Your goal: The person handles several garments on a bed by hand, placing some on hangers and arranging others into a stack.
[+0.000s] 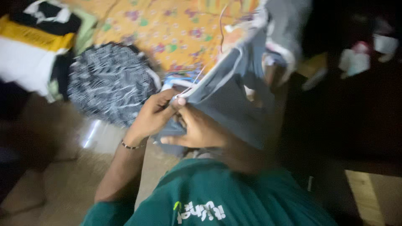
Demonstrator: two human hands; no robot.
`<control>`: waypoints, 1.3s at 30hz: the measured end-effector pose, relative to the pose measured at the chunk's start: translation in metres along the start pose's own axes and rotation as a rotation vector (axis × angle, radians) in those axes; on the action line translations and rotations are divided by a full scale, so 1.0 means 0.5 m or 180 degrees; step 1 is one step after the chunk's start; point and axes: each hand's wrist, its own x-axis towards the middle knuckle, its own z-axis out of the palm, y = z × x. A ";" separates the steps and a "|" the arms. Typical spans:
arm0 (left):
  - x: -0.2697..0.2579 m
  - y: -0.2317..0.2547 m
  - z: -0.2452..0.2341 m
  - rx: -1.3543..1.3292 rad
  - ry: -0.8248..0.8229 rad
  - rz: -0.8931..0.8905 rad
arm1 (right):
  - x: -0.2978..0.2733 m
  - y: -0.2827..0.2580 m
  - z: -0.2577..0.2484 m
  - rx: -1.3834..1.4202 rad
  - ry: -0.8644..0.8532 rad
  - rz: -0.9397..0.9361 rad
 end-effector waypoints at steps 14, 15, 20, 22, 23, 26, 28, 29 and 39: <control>-0.581 0.133 -0.302 0.2216 0.1127 0.0311 | 0.177 -0.176 0.118 -0.1572 0.0199 -0.1644; -0.602 0.139 -0.331 0.2489 0.1132 0.0061 | 0.201 -0.167 0.146 -0.1533 0.0126 -0.1704; -0.689 0.139 -0.437 0.3267 0.1472 0.0191 | 0.318 -0.113 0.258 -0.0412 -0.1679 -0.1064; -0.698 0.128 -0.488 0.4072 0.2092 0.0313 | 0.363 -0.088 0.306 -0.0066 -0.1760 -0.0964; -0.704 0.117 -0.518 0.4057 0.2134 0.0242 | 0.379 -0.075 0.335 0.0265 -0.1815 -0.0775; -0.723 0.075 -0.617 0.3961 0.2474 -0.0395 | 0.454 -0.030 0.436 0.0331 -0.1671 -0.0256; -0.727 0.047 -0.691 0.4128 0.2398 -0.0680 | 0.501 -0.004 0.496 0.0424 -0.1466 -0.0357; -0.735 0.035 -0.719 0.4125 0.2423 -0.0692 | 0.517 0.005 0.515 0.0503 -0.1244 -0.0404; -0.721 -0.126 -0.971 0.4063 0.3289 -0.0213 | 0.727 0.100 0.671 0.0157 -0.2150 -0.0806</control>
